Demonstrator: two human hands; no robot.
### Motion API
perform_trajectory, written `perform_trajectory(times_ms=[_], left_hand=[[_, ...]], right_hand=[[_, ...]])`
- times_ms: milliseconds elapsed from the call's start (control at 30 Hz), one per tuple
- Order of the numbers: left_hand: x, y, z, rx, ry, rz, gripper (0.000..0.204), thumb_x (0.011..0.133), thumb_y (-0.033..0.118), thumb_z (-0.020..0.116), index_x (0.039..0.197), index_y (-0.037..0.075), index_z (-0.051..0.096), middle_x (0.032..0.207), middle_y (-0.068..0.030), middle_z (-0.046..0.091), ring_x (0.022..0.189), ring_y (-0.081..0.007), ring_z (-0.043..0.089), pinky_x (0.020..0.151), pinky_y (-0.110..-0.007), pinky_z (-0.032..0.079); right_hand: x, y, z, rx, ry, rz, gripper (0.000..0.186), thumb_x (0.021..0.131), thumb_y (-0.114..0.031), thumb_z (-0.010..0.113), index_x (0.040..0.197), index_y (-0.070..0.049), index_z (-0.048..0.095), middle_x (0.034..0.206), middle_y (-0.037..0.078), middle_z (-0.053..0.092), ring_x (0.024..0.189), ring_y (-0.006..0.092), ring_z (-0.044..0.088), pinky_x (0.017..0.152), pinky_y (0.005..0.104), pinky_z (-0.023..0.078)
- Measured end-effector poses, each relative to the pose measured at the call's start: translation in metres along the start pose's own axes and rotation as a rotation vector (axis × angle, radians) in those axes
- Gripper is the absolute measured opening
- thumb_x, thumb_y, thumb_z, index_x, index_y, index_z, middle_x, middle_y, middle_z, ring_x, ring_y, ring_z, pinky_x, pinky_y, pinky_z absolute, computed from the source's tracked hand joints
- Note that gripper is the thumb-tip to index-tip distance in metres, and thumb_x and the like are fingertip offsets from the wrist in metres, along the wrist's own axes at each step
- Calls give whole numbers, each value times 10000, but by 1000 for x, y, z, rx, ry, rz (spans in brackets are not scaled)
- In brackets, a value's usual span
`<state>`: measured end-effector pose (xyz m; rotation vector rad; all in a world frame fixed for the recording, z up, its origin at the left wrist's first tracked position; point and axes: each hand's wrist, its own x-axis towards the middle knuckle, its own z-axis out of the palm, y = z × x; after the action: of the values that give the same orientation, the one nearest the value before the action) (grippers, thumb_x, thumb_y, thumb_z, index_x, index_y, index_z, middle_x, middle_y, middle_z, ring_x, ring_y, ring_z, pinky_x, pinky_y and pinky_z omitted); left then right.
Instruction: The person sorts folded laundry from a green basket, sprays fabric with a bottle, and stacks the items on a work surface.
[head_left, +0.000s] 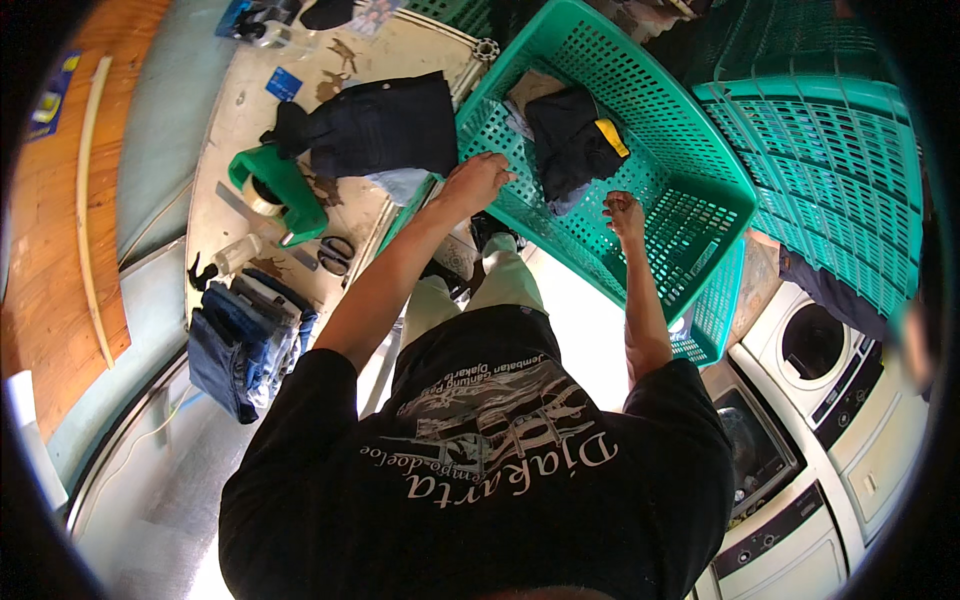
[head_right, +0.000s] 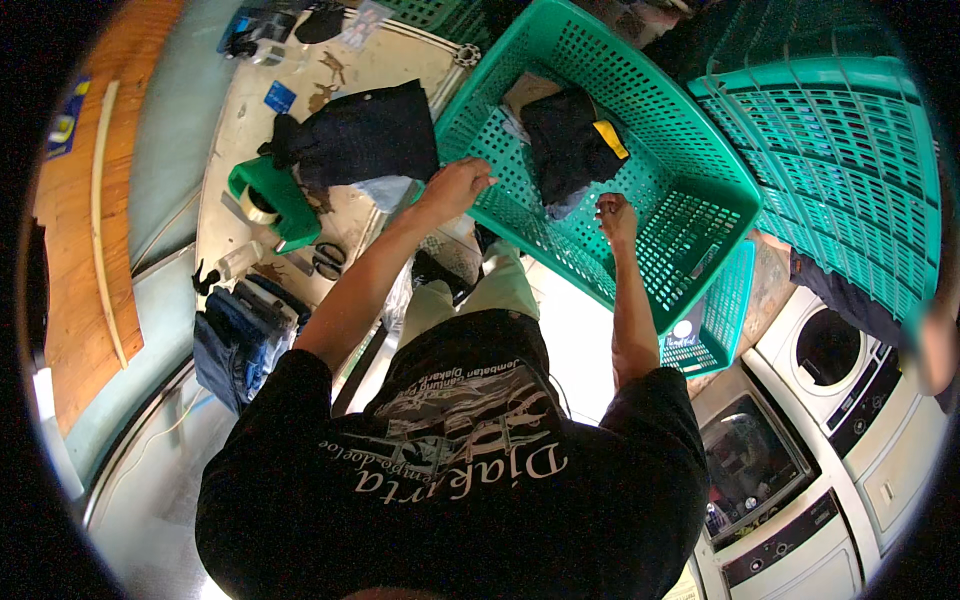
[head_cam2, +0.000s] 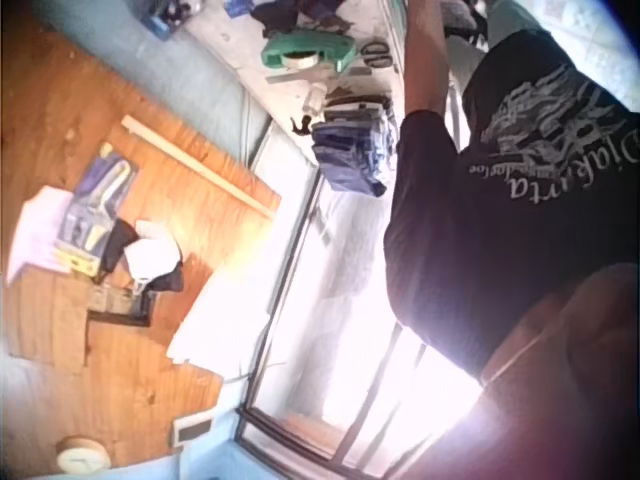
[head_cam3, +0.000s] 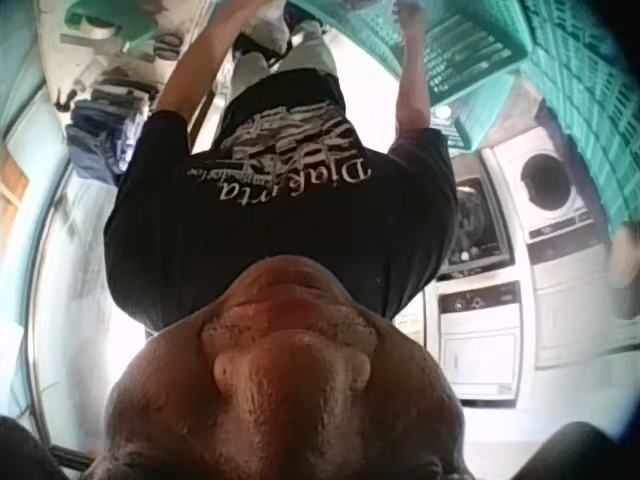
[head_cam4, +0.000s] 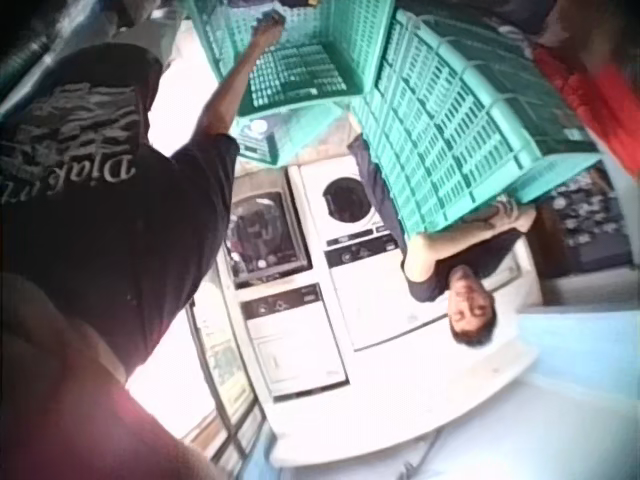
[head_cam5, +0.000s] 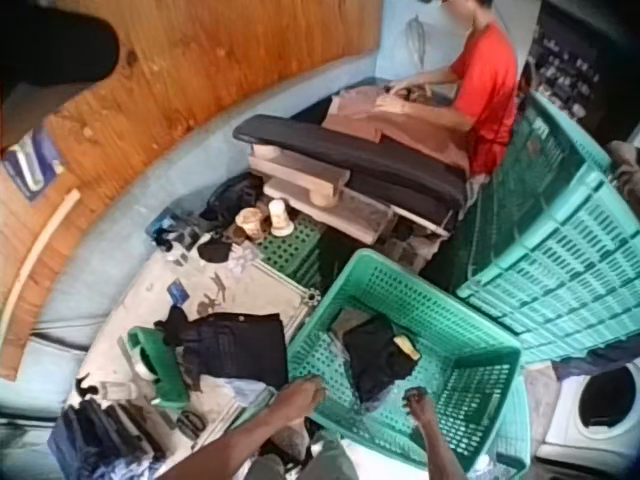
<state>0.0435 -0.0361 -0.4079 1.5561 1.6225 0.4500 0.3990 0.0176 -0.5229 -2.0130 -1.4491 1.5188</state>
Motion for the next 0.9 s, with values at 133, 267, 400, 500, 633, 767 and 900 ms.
perform_trajectory(times_ms=[133,267,400,500,633,767,900], left_hand=[[12,8,12,135,-102,-168,251,937,314,662,940,64,681,908,-149,686,827,-385,657,736,-463,517],[14,2,26,127,157,-52,295,935,373,643,878,87,690,885,-102,692,779,-320,676,696,-441,526],[16,15,22,198,155,-192,219,888,349,692,869,131,693,881,-62,690,772,-299,679,672,-431,532],[16,14,24,241,157,-191,244,907,354,648,863,115,668,889,-84,681,814,-326,674,691,-447,543],[12,8,27,265,183,-167,214,893,346,667,865,134,670,846,-69,668,778,-306,670,660,-425,543],[15,5,29,250,175,-145,218,894,343,671,864,127,665,846,-75,662,786,-308,663,663,-422,542],[21,2,28,263,130,-117,198,891,325,675,909,128,681,881,-77,675,800,-323,666,658,-442,528]], right_hand=[[84,83,-1,-342,124,-42,267,876,-226,669,1063,-35,674,901,80,739,686,188,710,527,301,549],[137,118,10,-427,179,122,461,822,-301,757,1149,-1,634,945,132,736,661,259,715,551,338,582],[176,139,26,-297,267,250,719,778,-356,828,1287,53,526,1102,231,680,690,291,710,562,361,605],[193,133,35,-205,350,349,804,754,-385,855,1293,90,495,1144,247,651,751,289,700,550,358,603],[198,90,47,87,350,425,923,722,-436,879,1282,152,440,1179,250,625,942,324,672,594,380,597],[210,104,34,230,262,449,893,713,-434,884,1264,142,483,1180,221,636,953,318,672,703,418,594],[209,94,20,330,173,408,790,740,-441,856,1251,82,554,1139,168,658,955,275,679,745,415,587]])
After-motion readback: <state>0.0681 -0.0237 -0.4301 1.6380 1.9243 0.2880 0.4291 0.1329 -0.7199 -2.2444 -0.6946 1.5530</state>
